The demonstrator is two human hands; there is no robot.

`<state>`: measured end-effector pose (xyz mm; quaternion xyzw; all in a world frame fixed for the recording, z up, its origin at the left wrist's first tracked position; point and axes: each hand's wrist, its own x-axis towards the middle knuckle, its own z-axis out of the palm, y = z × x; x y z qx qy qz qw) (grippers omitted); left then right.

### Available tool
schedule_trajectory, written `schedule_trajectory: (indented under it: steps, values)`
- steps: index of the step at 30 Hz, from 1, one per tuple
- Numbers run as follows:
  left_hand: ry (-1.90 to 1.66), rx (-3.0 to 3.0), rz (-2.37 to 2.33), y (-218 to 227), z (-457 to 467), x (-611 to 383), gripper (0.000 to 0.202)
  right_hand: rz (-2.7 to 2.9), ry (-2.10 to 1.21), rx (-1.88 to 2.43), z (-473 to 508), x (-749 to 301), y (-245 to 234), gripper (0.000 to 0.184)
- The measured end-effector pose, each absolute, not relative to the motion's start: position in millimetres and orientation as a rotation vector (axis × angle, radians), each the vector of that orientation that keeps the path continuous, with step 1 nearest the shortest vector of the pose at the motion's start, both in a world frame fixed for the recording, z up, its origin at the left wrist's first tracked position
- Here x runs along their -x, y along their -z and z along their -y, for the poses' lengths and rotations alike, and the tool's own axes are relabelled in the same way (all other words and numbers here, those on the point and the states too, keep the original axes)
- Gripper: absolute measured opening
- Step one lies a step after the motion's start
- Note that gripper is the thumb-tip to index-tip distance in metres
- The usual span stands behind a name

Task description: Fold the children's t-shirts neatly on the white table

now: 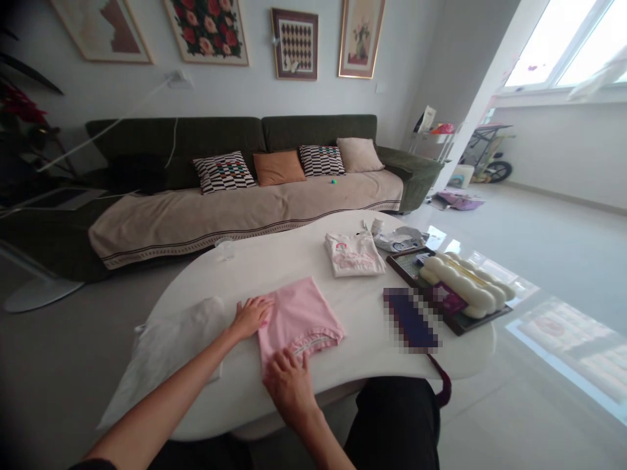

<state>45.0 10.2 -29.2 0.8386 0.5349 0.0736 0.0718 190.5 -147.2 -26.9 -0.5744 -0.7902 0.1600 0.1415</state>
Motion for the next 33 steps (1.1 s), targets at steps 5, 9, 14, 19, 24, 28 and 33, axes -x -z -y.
schedule_trajectory:
  steps: [5, 9, 14, 19, 24, 28, 33]
  values:
    - [-0.217, -2.693, -1.47, 16.7, 39.6, -30.5, 0.031, 2.264, -0.327, 1.818, 139.4, -255.9, 23.8, 0.019]
    - [-0.266, -2.665, -1.291, 17.4, 105.8, -57.3, 0.03, 2.247, -0.199, 1.997, 109.9, -299.3, 25.8, 0.019]
    - [-0.334, -2.526, -1.035, 22.5, 150.6, -120.5, 0.038, 2.163, -0.147, 2.082, 66.4, -311.5, 19.9, 0.032]
    - [-0.48, -2.454, -1.255, 27.2, 108.1, -132.8, 0.05, 2.1, -0.097, 2.106, 75.1, -290.2, 24.5, 0.043]
    - [-0.296, -2.526, -1.393, 55.3, 83.0, -113.4, 0.058, 2.066, -0.168, 2.148, 113.1, -273.7, 54.7, 0.051]
    - [-0.226, -2.601, -1.474, 64.9, 85.7, -111.5, 0.057, 2.045, -0.252, 2.189, 113.0, -277.1, 61.3, 0.052]
    - [-0.202, -2.666, -1.454, 50.1, 58.2, -116.2, 0.061, 1.914, -0.257, 2.321, 85.3, -299.1, 56.1, 0.056]
